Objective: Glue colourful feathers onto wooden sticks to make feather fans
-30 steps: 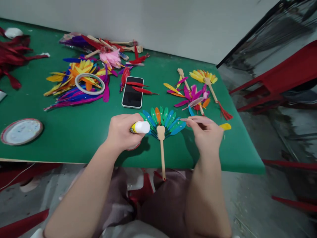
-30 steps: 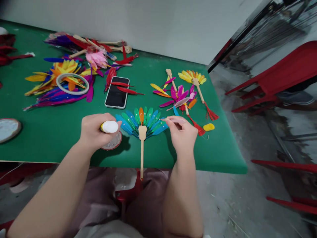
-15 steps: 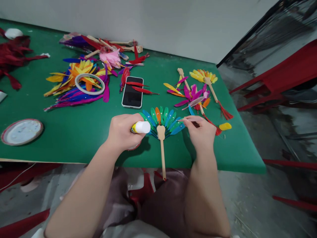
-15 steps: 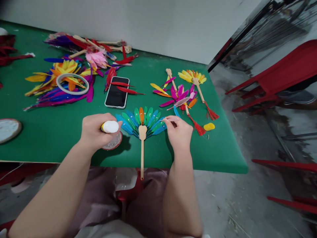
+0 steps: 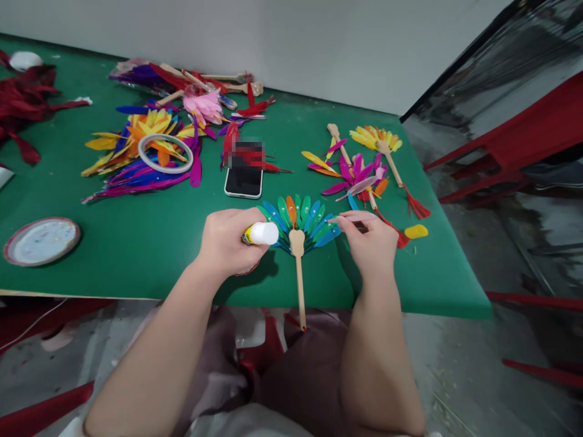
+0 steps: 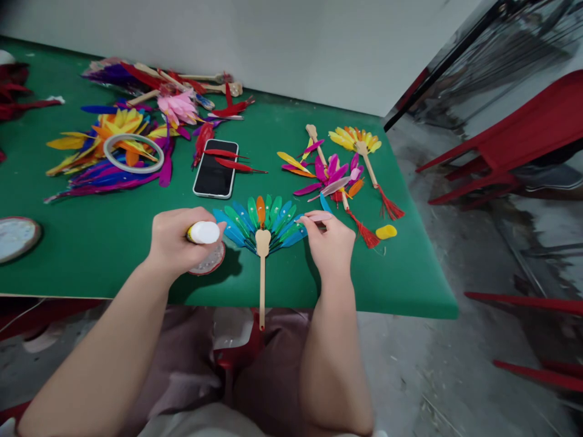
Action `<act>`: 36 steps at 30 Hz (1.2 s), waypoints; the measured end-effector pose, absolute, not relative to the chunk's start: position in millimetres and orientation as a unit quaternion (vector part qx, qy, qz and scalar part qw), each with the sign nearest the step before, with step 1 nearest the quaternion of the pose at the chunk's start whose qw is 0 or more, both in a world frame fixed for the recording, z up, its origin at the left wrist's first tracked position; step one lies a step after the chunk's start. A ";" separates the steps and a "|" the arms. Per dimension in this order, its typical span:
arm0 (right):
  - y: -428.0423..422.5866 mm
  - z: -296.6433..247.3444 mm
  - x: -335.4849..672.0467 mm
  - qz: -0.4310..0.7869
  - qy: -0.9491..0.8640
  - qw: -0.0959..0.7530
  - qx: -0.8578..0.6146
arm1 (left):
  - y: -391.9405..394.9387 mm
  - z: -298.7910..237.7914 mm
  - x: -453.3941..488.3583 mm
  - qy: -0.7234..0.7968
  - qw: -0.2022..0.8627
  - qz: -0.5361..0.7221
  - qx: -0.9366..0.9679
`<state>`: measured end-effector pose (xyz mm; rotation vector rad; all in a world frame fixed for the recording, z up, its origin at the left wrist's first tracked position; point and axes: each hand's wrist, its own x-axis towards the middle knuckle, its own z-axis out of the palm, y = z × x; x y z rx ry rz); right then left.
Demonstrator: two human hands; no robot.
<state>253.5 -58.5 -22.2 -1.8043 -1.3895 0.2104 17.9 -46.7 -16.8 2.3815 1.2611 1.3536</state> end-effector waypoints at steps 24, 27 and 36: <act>-58.1 -26.2 256.7 0.086 -0.560 0.403 -0.719 | -46.3 -17.1 19.3 0.414 0.078 0.446 0.790; -59.3 -23.7 255.6 0.078 -0.570 0.402 -0.713 | -45.8 -17.8 19.8 0.413 0.079 0.441 0.793; -60.4 -21.6 257.5 0.109 -0.562 0.415 -0.707 | -49.8 -10.7 25.6 0.422 0.166 0.443 0.773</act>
